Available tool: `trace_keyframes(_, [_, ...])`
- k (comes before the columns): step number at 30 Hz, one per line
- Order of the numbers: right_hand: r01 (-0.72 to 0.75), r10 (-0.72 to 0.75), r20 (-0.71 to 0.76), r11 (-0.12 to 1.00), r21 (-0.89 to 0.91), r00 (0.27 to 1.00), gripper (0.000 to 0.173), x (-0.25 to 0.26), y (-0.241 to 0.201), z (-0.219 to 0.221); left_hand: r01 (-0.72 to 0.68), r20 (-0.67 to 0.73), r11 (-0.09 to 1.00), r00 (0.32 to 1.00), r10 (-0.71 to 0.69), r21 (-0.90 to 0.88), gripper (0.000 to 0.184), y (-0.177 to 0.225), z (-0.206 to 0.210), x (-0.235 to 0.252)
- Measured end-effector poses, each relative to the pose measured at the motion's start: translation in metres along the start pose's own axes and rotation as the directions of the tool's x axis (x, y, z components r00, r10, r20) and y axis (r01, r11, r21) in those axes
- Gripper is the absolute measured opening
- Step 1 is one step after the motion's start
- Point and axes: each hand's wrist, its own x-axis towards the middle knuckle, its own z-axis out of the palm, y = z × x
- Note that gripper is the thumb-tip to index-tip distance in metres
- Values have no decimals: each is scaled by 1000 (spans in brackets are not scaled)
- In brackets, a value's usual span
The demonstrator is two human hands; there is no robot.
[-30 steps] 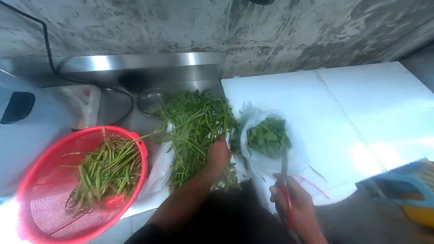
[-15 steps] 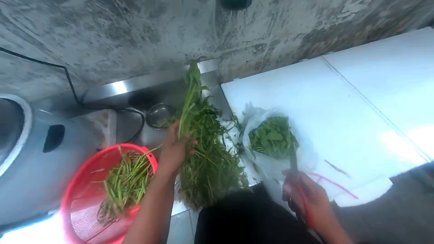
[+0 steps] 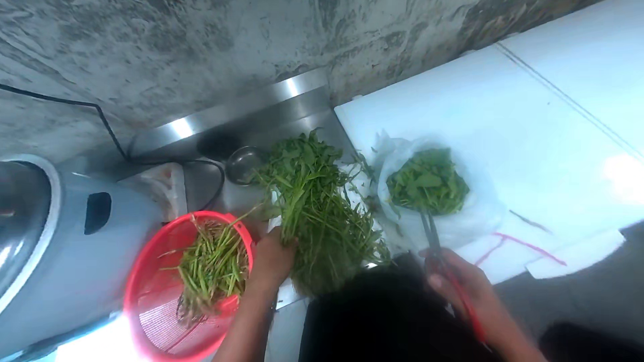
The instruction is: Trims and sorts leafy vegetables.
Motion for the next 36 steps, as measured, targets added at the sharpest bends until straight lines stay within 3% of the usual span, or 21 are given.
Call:
trace_keyframes(3, [-19,19,0,1000,-17,1000,52,-3,0,6,-80,41,972,995,91,-222,24,8,10,-1])
trace_keyframes(5, [-16,16,0,1000,-12,1000,51,-3,0,10,-148,-16,960,989,148,-237,27,23,15,1])
trace_keyframes(7, [-18,18,7,1000,-8,1000,52,-1,-1,12,-176,-57,983,983,173,-55,38,38,25,10])
trace_keyframes(9, [-41,41,20,999,-14,999,50,2,-6,16,-157,14,975,988,157,158,51,46,42,23])
trace_keyframes(12, [-42,46,42,995,-86,998,50,3,-12,18,-137,153,907,985,81,398,46,55,54,28])
trace_keyframes(15, [-56,59,24,992,-111,998,51,-1,-11,15,-135,140,911,986,86,390,41,60,27,14])
trace_keyframes(21, [-97,98,27,994,-50,995,53,0,-5,5,-330,49,888,942,333,319,34,49,-69,-2])
trace_keyframes(26, [-80,88,94,993,-86,992,53,9,-1,-12,-446,-160,843,848,506,302,21,93,-150,-55])
trace_keyframes(31, [-67,67,187,998,-9,980,55,20,14,-10,-506,-363,780,694,622,370,27,126,-196,-104])
trace_keyframes(32, [-76,68,199,997,30,978,55,23,17,-10,-491,-364,771,687,629,405,26,131,-198,-110])
trace_keyframes(36, [-26,12,249,998,53,968,59,30,20,-15,-407,-243,805,807,538,432,24,138,-194,-109])
